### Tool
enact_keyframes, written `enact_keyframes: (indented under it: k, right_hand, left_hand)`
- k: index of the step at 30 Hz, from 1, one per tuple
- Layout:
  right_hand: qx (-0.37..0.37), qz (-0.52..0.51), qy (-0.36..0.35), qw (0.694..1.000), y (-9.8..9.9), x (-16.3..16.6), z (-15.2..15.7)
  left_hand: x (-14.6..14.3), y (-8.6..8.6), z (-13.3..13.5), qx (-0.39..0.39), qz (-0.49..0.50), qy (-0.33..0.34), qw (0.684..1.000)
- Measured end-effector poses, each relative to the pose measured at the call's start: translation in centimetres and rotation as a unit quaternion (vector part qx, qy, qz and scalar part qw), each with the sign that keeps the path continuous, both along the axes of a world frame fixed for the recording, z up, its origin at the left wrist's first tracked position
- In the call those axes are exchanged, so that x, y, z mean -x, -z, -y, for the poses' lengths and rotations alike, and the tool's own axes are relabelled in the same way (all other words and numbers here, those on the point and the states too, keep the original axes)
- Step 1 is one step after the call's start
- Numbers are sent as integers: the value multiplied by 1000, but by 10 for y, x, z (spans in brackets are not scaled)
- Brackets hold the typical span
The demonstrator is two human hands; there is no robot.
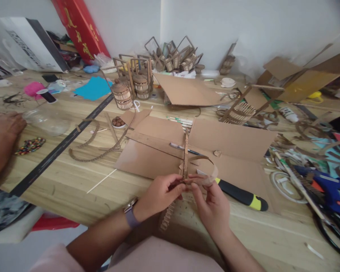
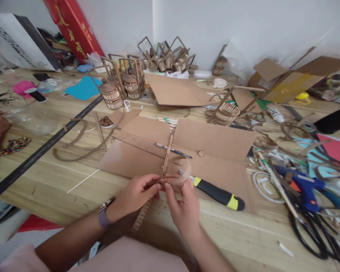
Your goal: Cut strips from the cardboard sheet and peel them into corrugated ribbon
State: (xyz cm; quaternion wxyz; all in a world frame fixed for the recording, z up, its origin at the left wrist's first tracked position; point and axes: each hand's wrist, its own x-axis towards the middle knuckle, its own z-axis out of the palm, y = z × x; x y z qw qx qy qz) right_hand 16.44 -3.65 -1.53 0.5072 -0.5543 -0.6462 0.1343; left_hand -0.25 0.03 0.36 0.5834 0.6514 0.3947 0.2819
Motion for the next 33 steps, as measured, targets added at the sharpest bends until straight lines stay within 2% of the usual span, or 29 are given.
enact_keyframes:
  k: [7, 12, 21, 27, 33]
  right_hand:
    - [-98, 150, -45, 983, -6, 1, -4]
    - [-108, 171, -23, 979, -4, 2, -5]
    - [-151, 215, -26, 965, -6, 2, -4]
    - [-148, 242, -21, 959, -6, 2, -6]
    - [-127, 219, -38, 967, -4, 1, -8]
  left_hand:
    - [0, -2, -3, -22, -10, -8, 1000]
    - [0, -3, -1, -19, -4, -8, 1000]
    - [-1, 1, -2, -32, -4, -17, 999]
    - [-2, 3, -2, -29, -16, -28, 999]
    - [-2, 5, -1, -44, -29, -47, 998]
